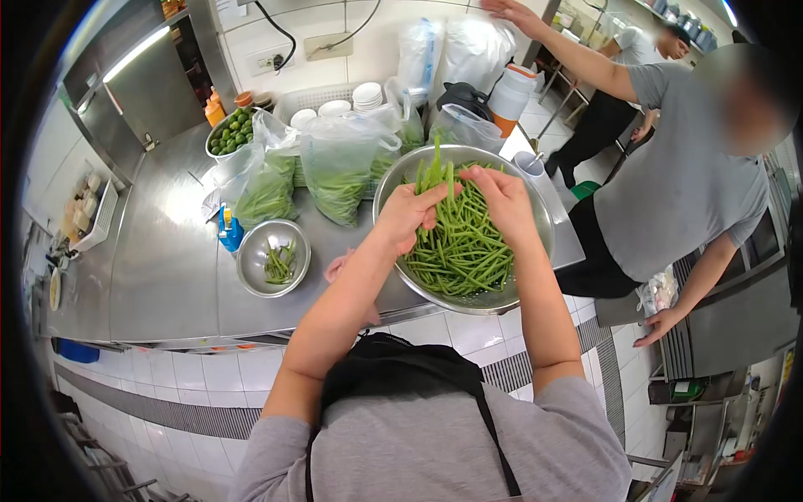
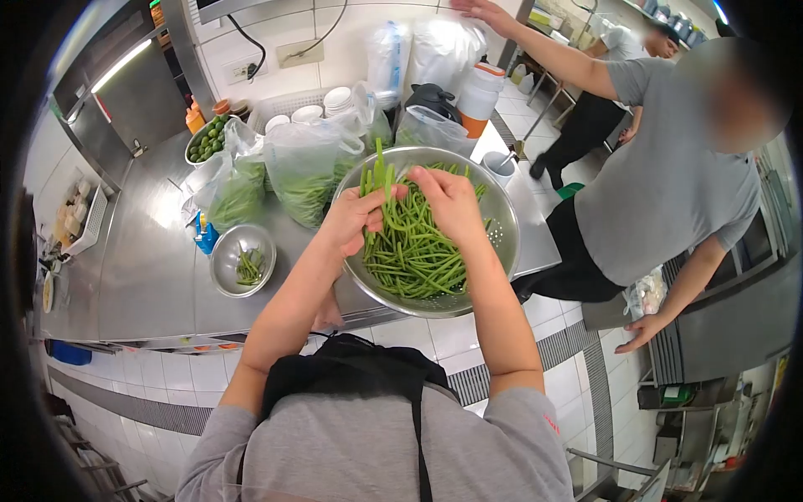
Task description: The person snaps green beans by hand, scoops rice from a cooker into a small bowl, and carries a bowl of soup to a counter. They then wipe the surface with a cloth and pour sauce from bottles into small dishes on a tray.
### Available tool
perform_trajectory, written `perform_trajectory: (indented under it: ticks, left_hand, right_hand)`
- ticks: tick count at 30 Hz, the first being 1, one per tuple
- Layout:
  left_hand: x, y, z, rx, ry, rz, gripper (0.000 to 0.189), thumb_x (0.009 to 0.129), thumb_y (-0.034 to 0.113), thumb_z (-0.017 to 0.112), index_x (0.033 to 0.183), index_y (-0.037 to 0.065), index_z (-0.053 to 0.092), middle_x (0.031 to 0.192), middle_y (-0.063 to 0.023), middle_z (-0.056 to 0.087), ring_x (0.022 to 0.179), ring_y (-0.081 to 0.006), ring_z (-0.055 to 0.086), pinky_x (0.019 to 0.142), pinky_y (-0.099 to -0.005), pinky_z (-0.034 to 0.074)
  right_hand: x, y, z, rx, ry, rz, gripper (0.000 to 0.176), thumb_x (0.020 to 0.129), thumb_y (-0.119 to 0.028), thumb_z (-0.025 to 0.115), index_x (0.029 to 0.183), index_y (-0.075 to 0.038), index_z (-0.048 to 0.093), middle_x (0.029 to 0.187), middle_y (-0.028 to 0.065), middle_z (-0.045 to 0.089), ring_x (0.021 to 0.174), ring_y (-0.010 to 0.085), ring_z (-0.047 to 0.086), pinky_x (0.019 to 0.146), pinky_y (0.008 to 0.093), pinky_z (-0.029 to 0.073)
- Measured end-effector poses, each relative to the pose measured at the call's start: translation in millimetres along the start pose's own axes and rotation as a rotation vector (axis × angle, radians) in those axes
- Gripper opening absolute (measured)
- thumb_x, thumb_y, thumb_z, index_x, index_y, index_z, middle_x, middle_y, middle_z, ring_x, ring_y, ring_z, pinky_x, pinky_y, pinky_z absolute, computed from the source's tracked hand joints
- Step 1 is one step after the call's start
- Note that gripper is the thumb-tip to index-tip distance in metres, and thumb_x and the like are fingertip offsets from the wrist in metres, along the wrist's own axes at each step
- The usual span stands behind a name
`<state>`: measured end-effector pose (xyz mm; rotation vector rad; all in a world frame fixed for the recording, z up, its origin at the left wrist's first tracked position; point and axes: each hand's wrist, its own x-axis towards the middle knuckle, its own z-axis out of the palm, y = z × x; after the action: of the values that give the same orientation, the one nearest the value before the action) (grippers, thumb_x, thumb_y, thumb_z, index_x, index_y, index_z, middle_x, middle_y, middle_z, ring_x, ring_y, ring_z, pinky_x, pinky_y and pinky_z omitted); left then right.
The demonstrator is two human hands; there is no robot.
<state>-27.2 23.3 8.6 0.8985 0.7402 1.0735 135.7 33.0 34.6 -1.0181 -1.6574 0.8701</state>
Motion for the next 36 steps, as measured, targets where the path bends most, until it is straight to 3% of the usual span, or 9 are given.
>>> perform_trajectory:
  ticks: [3, 7, 14, 17, 19, 23, 28, 32, 36]
  left_hand:
    - [2, -2, -4, -0.014, 0.050, 0.052, 0.022, 0.078, 0.025, 0.066, 0.086, 0.004, 0.065, 0.051, 0.0049, 0.045, 0.042, -0.0046, 0.034, 0.040, -0.0206, 0.025]
    - [1, -1, 2, 0.056, 0.105, 0.092, 0.025, 0.076, 0.025, 0.067, 0.089, 0.003, 0.065, 0.052, 0.0055, 0.045, 0.042, -0.0042, 0.032, 0.040, -0.0203, 0.024]
    - [-1, 1, 8, 0.000, 0.038, 0.118, 0.024, 0.079, 0.023, 0.063, 0.091, 0.002, 0.064, 0.053, 0.0058, 0.043, 0.043, -0.0040, 0.031, 0.041, -0.0202, 0.024]
    - [-2, -1, 8, -0.043, 0.037, 0.145, 0.021, 0.085, 0.020, 0.057, 0.095, 0.002, 0.062, 0.055, 0.0085, 0.038, 0.046, -0.0025, 0.027, 0.044, -0.0194, 0.023]
    - [2, -2, 6, 0.027, 0.048, 0.187, 0.023, 0.084, 0.023, 0.058, 0.095, 0.004, 0.062, 0.051, 0.0063, 0.038, 0.044, -0.0040, 0.032, 0.041, -0.0203, 0.024]
    - [3, -3, 4, 0.039, 0.046, 0.165, 0.024, 0.085, 0.024, 0.057, 0.095, 0.003, 0.061, 0.052, 0.0058, 0.039, 0.044, -0.0036, 0.032, 0.041, -0.0198, 0.025]
    - [-4, 6, 11, 0.216, -0.063, 0.218, 0.021, 0.087, 0.021, 0.052, 0.097, 0.003, 0.059, 0.064, 0.0056, 0.046, 0.048, -0.0023, 0.029, 0.044, -0.0185, 0.026]
    - [-4, 8, 12, 0.349, -0.106, 0.243, 0.019, 0.088, 0.020, 0.050, 0.095, 0.004, 0.058, 0.070, 0.0031, 0.049, 0.049, -0.0024, 0.032, 0.044, -0.0177, 0.027]
    - [-7, 0, 17, -0.313, -0.109, 0.206, 0.017, 0.088, 0.019, 0.050, 0.092, 0.004, 0.055, 0.071, 0.0001, 0.048, 0.049, -0.0034, 0.034, 0.043, -0.0189, 0.028]
  right_hand:
    - [-7, -1, -5, -0.110, -0.103, 0.177, 0.024, 0.084, -0.020, 0.056, 0.085, 0.003, 0.064, 0.070, 0.0011, 0.059, 0.066, 0.0059, 0.050, 0.062, 0.0214, 0.041]
    - [-18, -3, 5, -0.296, -0.243, 0.077, 0.017, 0.080, -0.016, 0.062, 0.082, 0.000, 0.064, 0.056, 0.0008, 0.049, 0.051, 0.0063, 0.040, 0.047, 0.0261, 0.033]
    - [-23, 2, 5, -0.248, -0.318, 0.076, 0.016, 0.077, -0.015, 0.062, 0.076, 0.001, 0.062, 0.057, 0.0085, 0.051, 0.049, 0.0153, 0.045, 0.048, 0.0286, 0.036]
    - [-26, 5, 6, -0.283, -0.134, -0.066, 0.016, 0.079, -0.015, 0.062, 0.080, 0.001, 0.061, 0.061, 0.0063, 0.049, 0.051, 0.0110, 0.044, 0.049, 0.0264, 0.035]
    - [-26, 2, 6, -0.690, 0.057, -0.392, 0.013, 0.079, -0.012, 0.060, 0.079, 0.000, 0.059, 0.063, 0.0061, 0.049, 0.051, 0.0145, 0.045, 0.049, 0.0261, 0.035]
    - [-29, 10, 6, -0.663, -0.174, -0.424, 0.008, 0.079, -0.007, 0.057, 0.080, 0.001, 0.058, 0.064, 0.0067, 0.048, 0.054, 0.0173, 0.048, 0.051, 0.0267, 0.037]
    - [-31, 7, 7, -0.247, -0.158, -0.121, 0.006, 0.075, -0.002, 0.060, 0.077, 0.002, 0.057, 0.063, 0.0106, 0.049, 0.054, 0.0221, 0.049, 0.050, 0.0318, 0.038]
    - [-29, 18, 10, -0.241, -0.172, -0.354, 0.005, 0.077, -0.002, 0.058, 0.080, 0.003, 0.057, 0.062, 0.0078, 0.048, 0.049, 0.0164, 0.043, 0.048, 0.0291, 0.035]
    - [-36, 10, 13, 0.305, 0.025, -0.068, 0.006, 0.081, -0.006, 0.056, 0.078, 0.000, 0.057, 0.067, 0.0009, 0.048, 0.054, 0.0084, 0.039, 0.047, 0.0222, 0.029]
